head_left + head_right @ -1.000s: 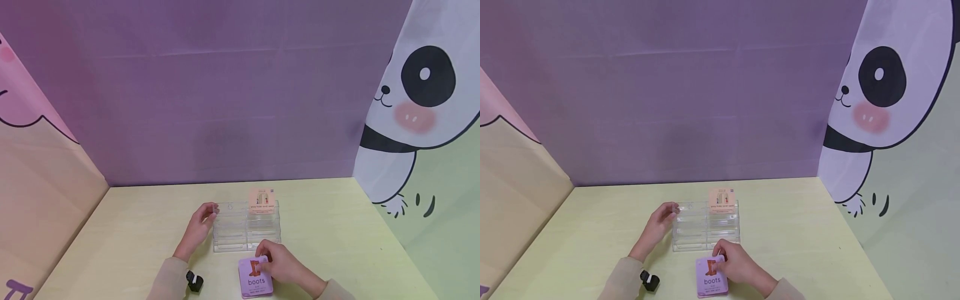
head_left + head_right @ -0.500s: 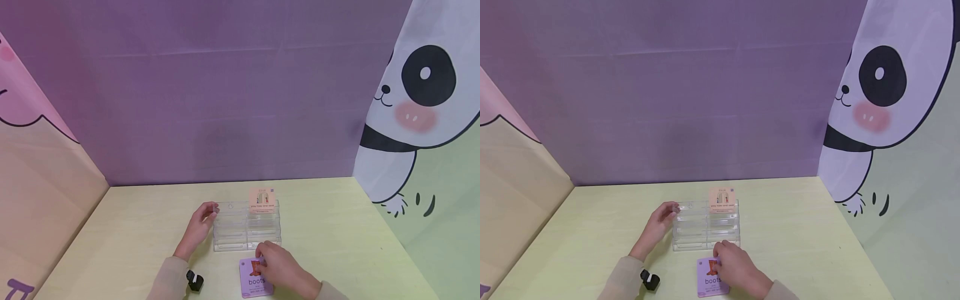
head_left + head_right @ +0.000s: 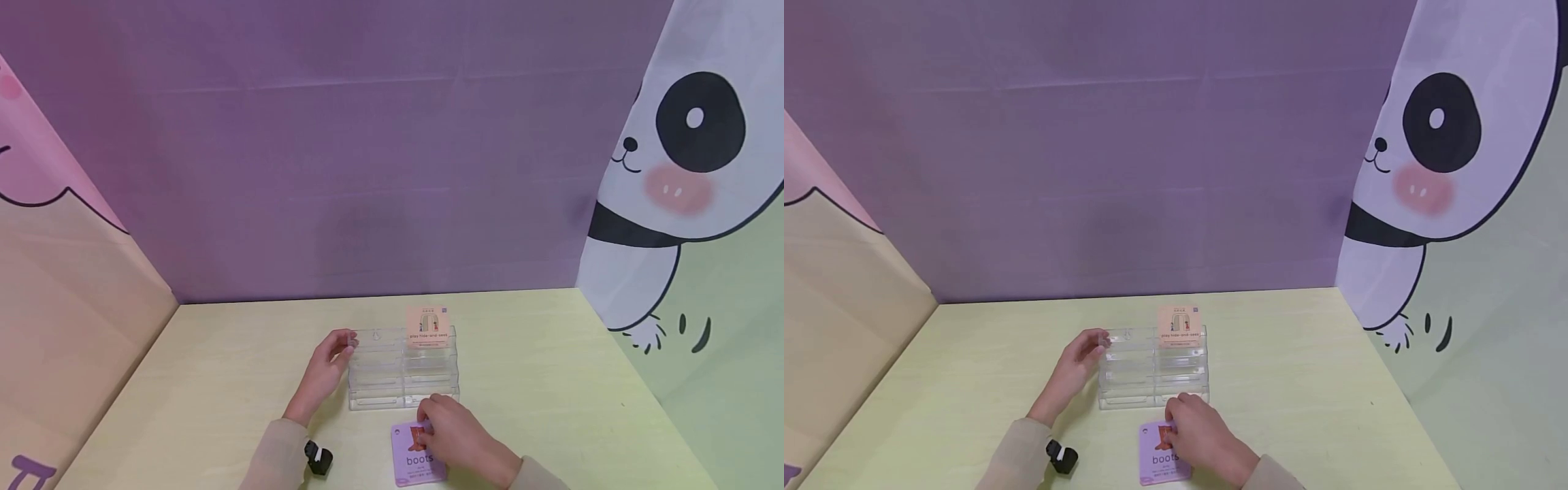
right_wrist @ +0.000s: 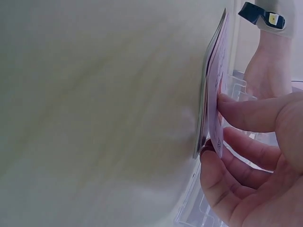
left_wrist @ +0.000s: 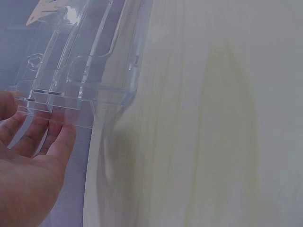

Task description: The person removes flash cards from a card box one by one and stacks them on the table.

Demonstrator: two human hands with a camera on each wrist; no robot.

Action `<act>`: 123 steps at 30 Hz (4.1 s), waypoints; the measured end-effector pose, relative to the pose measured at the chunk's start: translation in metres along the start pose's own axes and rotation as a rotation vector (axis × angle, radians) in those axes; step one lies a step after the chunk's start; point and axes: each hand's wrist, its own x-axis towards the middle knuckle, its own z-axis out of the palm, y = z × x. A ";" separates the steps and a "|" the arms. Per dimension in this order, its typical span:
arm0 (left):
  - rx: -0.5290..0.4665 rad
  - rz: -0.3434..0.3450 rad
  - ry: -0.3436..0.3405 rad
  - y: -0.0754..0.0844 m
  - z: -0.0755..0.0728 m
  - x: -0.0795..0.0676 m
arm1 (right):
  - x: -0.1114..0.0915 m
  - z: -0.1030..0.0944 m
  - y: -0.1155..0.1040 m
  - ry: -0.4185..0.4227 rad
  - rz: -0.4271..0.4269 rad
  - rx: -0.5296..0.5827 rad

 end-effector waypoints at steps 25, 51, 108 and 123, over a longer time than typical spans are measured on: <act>0.016 -0.009 -0.002 0.001 0.000 0.000 | 0.002 -0.006 -0.006 -0.075 0.017 -0.059; 0.020 -0.023 0.001 -0.001 0.000 0.000 | 0.001 -0.020 0.000 0.014 0.011 0.032; 0.038 -0.025 0.001 0.000 0.001 0.001 | 0.029 -0.092 -0.003 0.357 -0.012 -0.005; 0.025 -0.025 0.001 -0.002 0.000 0.002 | 0.038 -0.102 0.001 0.440 -0.054 -0.008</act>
